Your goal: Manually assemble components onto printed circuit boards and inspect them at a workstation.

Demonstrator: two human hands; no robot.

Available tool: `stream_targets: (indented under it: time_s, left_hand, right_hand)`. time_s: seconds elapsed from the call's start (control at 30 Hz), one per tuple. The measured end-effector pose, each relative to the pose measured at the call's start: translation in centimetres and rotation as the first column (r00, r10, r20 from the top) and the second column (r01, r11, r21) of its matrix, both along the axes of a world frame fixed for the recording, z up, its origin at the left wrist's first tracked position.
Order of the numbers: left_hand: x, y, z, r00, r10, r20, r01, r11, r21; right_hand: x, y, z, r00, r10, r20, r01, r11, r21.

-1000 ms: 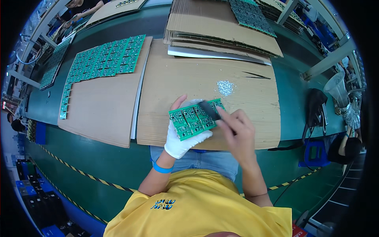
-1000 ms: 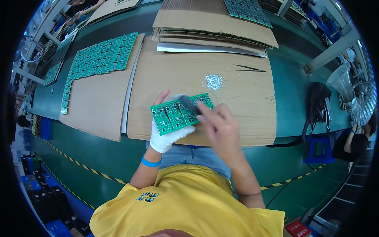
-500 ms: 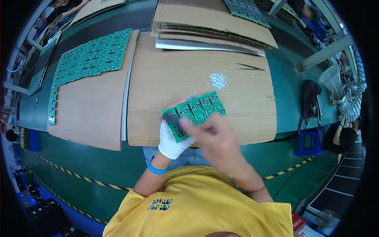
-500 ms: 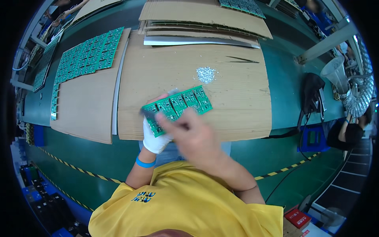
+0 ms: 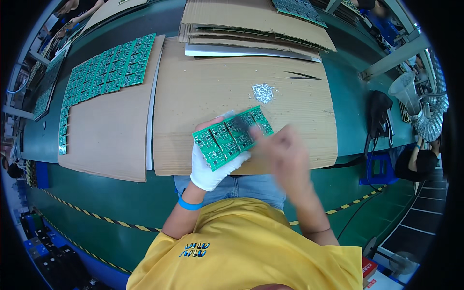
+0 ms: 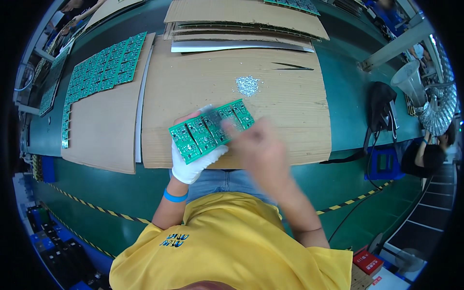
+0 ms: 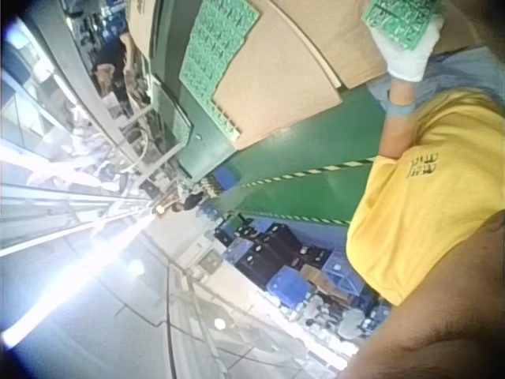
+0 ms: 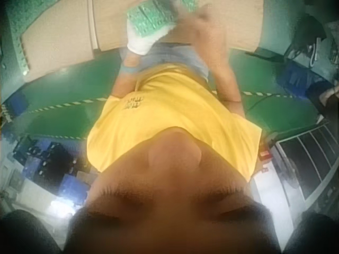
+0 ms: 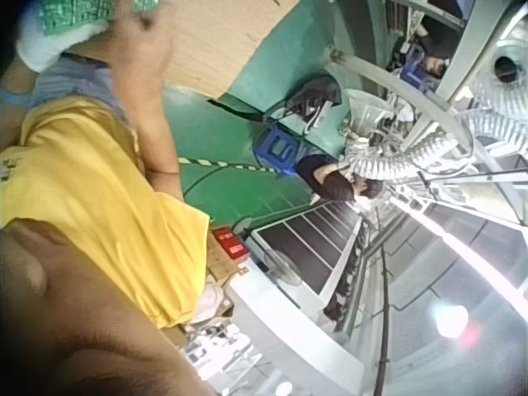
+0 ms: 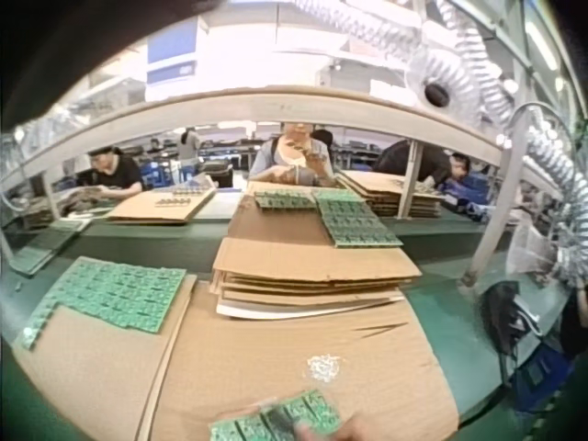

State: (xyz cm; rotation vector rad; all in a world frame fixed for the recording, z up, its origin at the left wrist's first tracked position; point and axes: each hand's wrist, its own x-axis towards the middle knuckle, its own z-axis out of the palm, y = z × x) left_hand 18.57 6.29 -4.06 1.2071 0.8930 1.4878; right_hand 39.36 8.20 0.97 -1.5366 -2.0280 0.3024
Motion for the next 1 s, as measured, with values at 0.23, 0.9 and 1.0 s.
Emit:
stream_targets:
  time_s: [0.23,0.9,1.0]
  left_hand:
    - [-0.3,-0.5,0.1,0.996,0.014,-0.093,-0.008,0.998,0.059]
    - [-1.8,0.4,-1.4,0.862,-0.031,0.505,0.167,0.959,-0.227]
    - [-1.2,1.0,-2.5,0.93,0.002,0.367,0.068,0.982,-0.177]
  right_hand:
    - [0.8,-0.8,-1.1,0.999,-0.032,-0.028,0.032,0.999,0.01]
    - [1.8,0.0,-0.8,0.957,0.266,-0.116,-0.244,0.954,0.175]
    - [-0.6,-0.5,-2.7,0.836,0.293,-0.464,-0.329,0.944,0.003]
